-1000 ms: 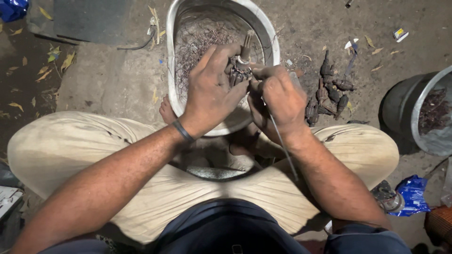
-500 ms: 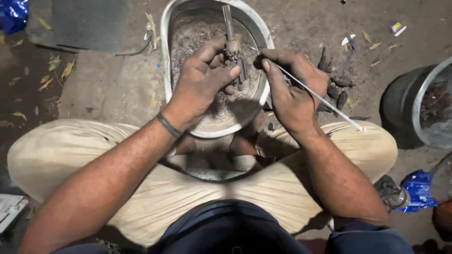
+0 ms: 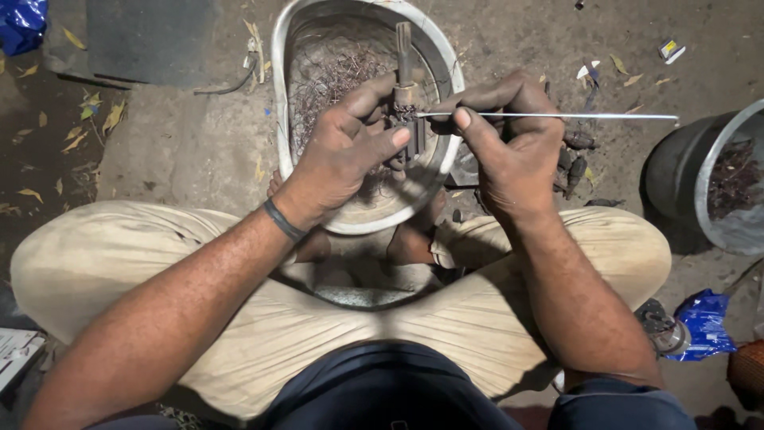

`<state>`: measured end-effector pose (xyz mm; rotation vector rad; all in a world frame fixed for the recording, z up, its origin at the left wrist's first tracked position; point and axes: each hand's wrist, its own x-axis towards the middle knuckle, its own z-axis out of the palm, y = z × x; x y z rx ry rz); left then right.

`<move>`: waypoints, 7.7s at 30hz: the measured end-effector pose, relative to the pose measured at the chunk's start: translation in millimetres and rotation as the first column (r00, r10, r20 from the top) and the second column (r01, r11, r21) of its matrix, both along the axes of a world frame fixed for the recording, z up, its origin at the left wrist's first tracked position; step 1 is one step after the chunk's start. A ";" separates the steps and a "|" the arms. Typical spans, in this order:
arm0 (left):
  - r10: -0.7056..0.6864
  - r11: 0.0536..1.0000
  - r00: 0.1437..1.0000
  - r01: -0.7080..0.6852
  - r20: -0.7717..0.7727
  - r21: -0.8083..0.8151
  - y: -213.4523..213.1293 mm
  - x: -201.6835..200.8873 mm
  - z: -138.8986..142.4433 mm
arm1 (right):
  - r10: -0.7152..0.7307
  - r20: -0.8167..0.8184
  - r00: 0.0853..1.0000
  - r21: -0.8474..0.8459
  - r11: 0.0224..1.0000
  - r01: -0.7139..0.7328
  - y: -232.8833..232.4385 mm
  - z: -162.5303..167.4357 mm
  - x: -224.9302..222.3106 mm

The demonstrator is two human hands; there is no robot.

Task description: The person sits on the ground and winds thin wire around a slotted metal component, using a long metal rod to twist and tighten the wire turns. They work over a basin holding loose wire, occasionally pulling fresh wire and repositioning the component in their hands.

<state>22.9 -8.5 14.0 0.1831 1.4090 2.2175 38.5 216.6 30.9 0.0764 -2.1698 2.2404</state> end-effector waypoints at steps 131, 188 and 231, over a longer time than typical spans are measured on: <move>-0.036 0.999 0.996 0.035 0.079 0.007 14.3 -7.4 10.1 | -0.040 0.392 0.919 -0.361 0.912 0.194 -3.9 0.4 -11.2; 0.348 0.933 0.930 -0.331 0.117 -0.142 9.1 -14.1 -11.1 | 0.351 -0.061 0.935 0.463 0.839 -0.285 -33.5 12.3 8.1; 0.031 0.999 0.995 -0.034 -0.096 -0.037 10.3 -12.8 17.7 | -0.016 -0.089 0.996 0.146 0.989 0.029 -5.7 8.9 -9.7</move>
